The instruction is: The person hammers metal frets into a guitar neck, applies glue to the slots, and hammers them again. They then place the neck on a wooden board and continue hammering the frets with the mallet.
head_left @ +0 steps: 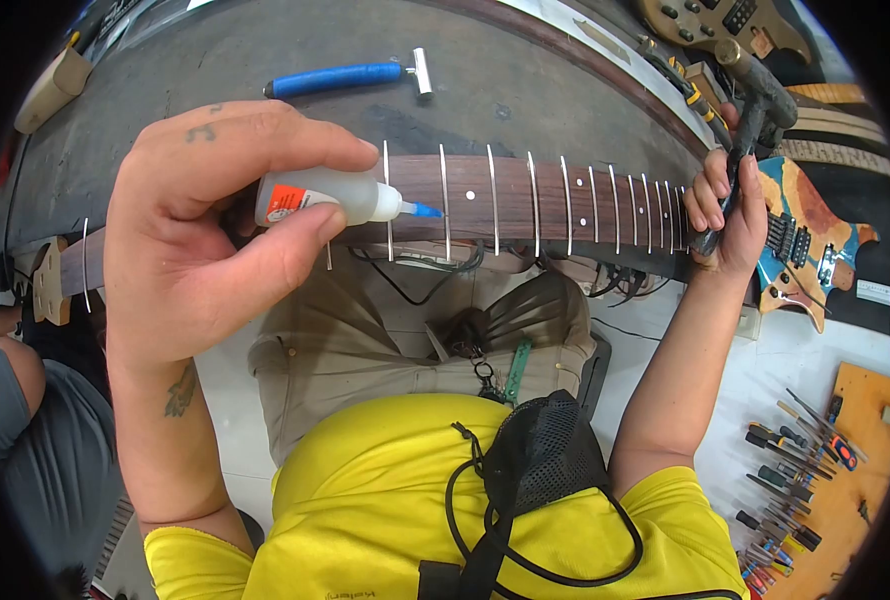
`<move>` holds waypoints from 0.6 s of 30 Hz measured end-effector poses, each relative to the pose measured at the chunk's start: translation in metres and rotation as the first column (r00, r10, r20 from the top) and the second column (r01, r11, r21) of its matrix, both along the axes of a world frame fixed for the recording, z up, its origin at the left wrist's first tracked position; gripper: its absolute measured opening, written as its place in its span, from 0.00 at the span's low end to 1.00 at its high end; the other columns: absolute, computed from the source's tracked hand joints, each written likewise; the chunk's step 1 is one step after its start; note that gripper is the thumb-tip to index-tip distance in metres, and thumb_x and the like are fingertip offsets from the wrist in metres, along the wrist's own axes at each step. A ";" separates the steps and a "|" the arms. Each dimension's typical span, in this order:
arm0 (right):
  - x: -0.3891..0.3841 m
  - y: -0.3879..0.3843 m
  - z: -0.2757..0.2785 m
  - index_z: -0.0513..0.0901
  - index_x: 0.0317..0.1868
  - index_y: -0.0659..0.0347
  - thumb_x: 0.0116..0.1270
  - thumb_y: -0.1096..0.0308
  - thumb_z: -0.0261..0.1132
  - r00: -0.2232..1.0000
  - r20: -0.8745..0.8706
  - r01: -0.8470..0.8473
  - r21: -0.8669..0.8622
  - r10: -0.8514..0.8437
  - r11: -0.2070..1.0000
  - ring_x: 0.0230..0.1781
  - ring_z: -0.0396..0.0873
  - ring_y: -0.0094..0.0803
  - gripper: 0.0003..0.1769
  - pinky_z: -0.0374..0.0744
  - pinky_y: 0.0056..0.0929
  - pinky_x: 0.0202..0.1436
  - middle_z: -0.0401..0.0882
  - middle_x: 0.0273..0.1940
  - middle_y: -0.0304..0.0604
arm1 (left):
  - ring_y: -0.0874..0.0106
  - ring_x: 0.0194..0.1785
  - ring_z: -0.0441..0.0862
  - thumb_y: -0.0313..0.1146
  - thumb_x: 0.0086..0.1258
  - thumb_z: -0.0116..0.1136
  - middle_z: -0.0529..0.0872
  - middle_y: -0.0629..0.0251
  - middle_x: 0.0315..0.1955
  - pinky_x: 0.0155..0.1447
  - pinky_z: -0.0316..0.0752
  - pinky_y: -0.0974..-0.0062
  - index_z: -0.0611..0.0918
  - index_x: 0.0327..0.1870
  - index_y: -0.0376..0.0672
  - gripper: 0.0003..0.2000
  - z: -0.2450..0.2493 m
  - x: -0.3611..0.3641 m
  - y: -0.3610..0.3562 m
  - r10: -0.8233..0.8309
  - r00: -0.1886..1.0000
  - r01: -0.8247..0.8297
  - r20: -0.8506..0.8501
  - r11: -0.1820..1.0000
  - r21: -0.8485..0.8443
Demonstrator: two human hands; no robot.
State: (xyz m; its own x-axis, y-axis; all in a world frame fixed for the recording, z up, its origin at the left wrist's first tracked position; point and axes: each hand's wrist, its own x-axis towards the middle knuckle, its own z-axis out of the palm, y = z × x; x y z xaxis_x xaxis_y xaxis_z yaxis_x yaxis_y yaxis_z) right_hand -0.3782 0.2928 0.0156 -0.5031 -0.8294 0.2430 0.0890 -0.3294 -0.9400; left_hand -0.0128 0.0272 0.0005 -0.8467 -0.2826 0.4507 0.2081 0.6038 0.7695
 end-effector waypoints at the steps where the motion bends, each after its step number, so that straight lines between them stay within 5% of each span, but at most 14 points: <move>1: 0.000 0.000 0.000 0.57 0.84 0.69 0.89 0.60 0.52 1.000 -0.005 -0.005 -0.001 0.005 1.000 0.16 0.65 0.16 0.33 0.70 0.20 0.19 0.68 0.31 0.36 | 0.68 0.44 0.87 0.22 0.56 0.70 0.93 0.56 0.41 0.51 0.77 0.74 0.91 0.48 0.30 0.17 0.001 0.000 0.000 -0.001 1.000 0.001 0.000 1.000 0.000; 18: 0.000 0.001 0.001 0.52 0.85 0.67 0.90 0.60 0.50 0.999 -0.026 -0.027 0.003 0.027 1.000 0.18 0.65 0.15 0.33 0.69 0.17 0.19 0.66 0.33 0.36 | 0.67 0.43 0.88 0.24 0.56 0.72 0.93 0.56 0.42 0.51 0.78 0.73 0.91 0.48 0.32 0.16 0.003 0.000 -0.001 0.010 1.000 -0.010 0.015 0.999 -0.037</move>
